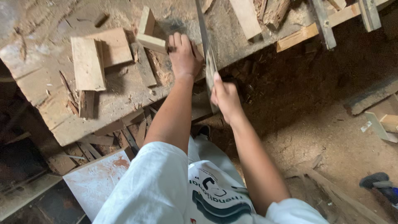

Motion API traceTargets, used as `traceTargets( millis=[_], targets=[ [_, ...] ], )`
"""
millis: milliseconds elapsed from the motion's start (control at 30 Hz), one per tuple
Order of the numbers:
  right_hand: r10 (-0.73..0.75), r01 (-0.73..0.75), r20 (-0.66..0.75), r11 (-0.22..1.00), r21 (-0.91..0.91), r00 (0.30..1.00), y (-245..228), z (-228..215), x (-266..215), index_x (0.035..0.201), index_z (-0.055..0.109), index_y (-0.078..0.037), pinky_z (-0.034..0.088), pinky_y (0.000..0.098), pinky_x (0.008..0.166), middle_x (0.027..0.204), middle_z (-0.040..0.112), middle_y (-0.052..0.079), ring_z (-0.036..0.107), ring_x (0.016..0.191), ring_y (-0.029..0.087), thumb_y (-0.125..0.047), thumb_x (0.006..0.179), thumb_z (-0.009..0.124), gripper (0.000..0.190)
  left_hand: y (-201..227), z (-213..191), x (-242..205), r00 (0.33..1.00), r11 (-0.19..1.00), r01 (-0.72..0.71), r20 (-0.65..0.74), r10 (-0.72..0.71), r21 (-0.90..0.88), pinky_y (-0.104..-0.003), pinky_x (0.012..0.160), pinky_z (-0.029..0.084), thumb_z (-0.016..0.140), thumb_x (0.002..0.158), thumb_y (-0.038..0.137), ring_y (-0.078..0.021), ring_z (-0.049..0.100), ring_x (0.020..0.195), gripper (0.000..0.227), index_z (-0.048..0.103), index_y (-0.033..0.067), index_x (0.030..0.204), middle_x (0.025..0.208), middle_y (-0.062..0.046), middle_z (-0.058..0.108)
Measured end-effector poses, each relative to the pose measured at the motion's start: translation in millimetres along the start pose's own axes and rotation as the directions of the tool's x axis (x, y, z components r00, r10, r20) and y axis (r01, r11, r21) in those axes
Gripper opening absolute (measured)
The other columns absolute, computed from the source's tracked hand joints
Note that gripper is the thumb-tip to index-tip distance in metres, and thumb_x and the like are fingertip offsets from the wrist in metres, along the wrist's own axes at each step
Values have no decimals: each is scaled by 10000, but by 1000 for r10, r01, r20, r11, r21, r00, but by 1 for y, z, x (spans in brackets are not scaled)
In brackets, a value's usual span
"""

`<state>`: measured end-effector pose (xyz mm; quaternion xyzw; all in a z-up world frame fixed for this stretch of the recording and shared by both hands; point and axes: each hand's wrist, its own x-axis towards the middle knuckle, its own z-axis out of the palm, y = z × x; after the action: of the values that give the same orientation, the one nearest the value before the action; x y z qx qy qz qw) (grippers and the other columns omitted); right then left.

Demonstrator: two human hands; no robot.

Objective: The person uses a hand saw to cut a small wooden block on a workbench. After cutting, they pick up the pieces, inspect the cut edges, and place them back on the bench.

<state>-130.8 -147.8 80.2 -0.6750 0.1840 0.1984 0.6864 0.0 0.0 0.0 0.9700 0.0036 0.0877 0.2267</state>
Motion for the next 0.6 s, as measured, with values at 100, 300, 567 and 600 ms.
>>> traceTargets(
  millis=[100,300,567,600],
  targets=[
    [-30,30,0,998,-60,1000,12,-7,-28,607,430,-153,323,291,491,535,415,-43,383,492,87,-561,1065,442,613,2,-7,-1,996,999,-24,-81,26,35,-409,912,512,545,988,145,-260,452,995,89,487,90,950,1010,-121,466],
    [93,-95,-22,987,-131,995,53,-22,-97,604,422,-177,341,295,442,560,444,-42,395,479,95,-579,1029,443,585,7,-15,0,986,997,-75,-147,79,33,-414,885,484,572,973,154,-272,481,992,122,486,81,926,1014,-127,477],
    [251,-266,-92,937,-227,964,119,-22,-194,658,527,-151,297,321,395,545,464,-2,379,447,143,-461,1032,392,504,11,-23,-1,983,996,-87,-162,91,29,-444,929,456,596,936,166,-293,482,1017,141,481,87,916,1019,-132,484],
    [281,-294,-91,932,-211,955,128,-21,-202,653,516,-140,297,332,385,539,484,7,375,434,155,-429,1034,394,494,11,-22,-2,977,995,-98,-185,103,33,-445,933,452,599,921,163,-302,479,1027,145,477,86,916,1020,-137,481]
  ],
)
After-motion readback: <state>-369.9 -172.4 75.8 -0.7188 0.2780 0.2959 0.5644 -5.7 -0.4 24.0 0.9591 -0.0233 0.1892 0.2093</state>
